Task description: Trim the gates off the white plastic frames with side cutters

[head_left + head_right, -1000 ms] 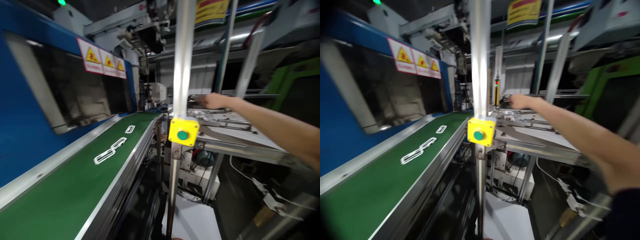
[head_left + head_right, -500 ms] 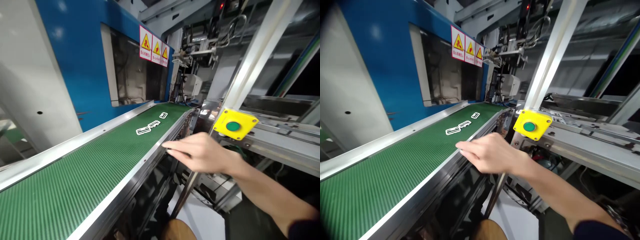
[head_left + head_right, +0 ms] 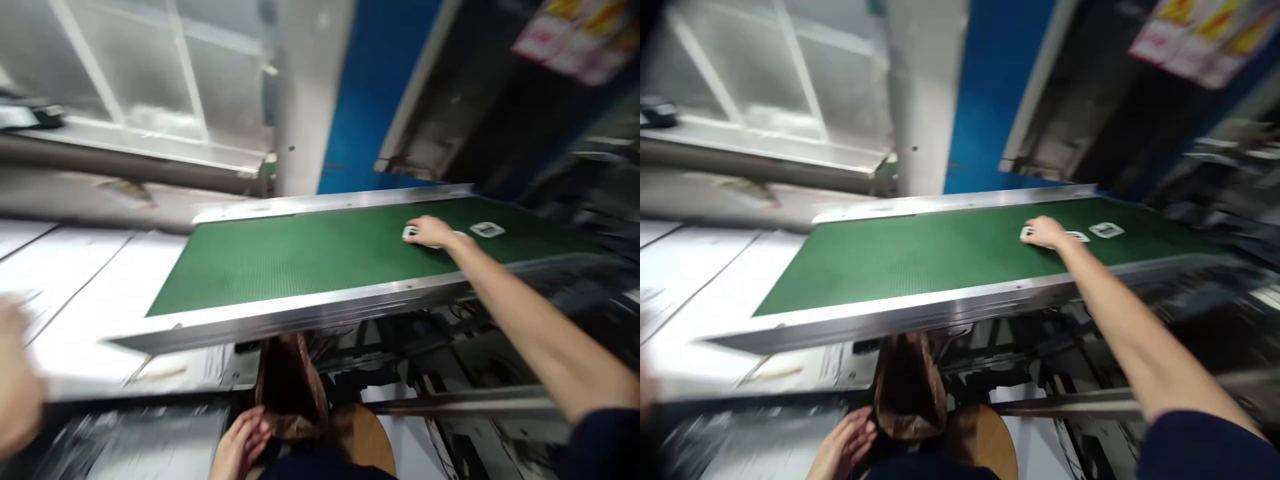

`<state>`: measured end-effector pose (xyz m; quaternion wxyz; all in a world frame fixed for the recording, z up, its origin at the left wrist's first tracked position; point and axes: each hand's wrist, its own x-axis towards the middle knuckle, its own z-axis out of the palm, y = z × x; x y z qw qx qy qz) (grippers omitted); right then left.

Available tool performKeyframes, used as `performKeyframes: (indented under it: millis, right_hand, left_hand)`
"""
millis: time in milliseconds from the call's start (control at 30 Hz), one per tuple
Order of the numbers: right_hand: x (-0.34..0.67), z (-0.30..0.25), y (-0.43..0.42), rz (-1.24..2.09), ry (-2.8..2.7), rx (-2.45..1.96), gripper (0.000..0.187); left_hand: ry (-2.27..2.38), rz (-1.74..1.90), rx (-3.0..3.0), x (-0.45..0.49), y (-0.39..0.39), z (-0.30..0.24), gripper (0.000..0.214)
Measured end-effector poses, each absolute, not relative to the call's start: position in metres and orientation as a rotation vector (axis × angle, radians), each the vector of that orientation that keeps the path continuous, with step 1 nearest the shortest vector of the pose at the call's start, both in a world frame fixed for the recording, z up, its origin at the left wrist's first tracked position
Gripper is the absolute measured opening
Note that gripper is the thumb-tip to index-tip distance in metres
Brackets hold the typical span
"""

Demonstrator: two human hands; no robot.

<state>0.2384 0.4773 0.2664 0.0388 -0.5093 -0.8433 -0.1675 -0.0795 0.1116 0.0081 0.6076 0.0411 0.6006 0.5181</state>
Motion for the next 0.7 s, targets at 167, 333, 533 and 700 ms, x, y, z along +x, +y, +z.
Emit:
performKeyframes:
  millis: [167,333,533,700]
  right_hand:
    - [0.243,0.273,0.503,-0.457,-2.497,-1.317,0.056]
    - [0.165,0.280,0.401,0.171,-2.117,-0.985,0.035]
    - [0.021,0.176,0.233,1.242,-2.633,-0.217,0.015]
    - [-0.066,0.076,0.193,1.365,-2.749,-0.166,0.024]
  left_hand:
    - [1.326,1.279,0.092,-0.077,0.090,0.006,0.034]
    - [1.275,1.388,0.265,-0.065,0.093,0.048,0.044]
    - [1.010,1.687,0.476,-0.070,0.079,0.089,0.069]
    - [1.294,1.794,-0.069,-0.098,0.037,0.061,0.064]
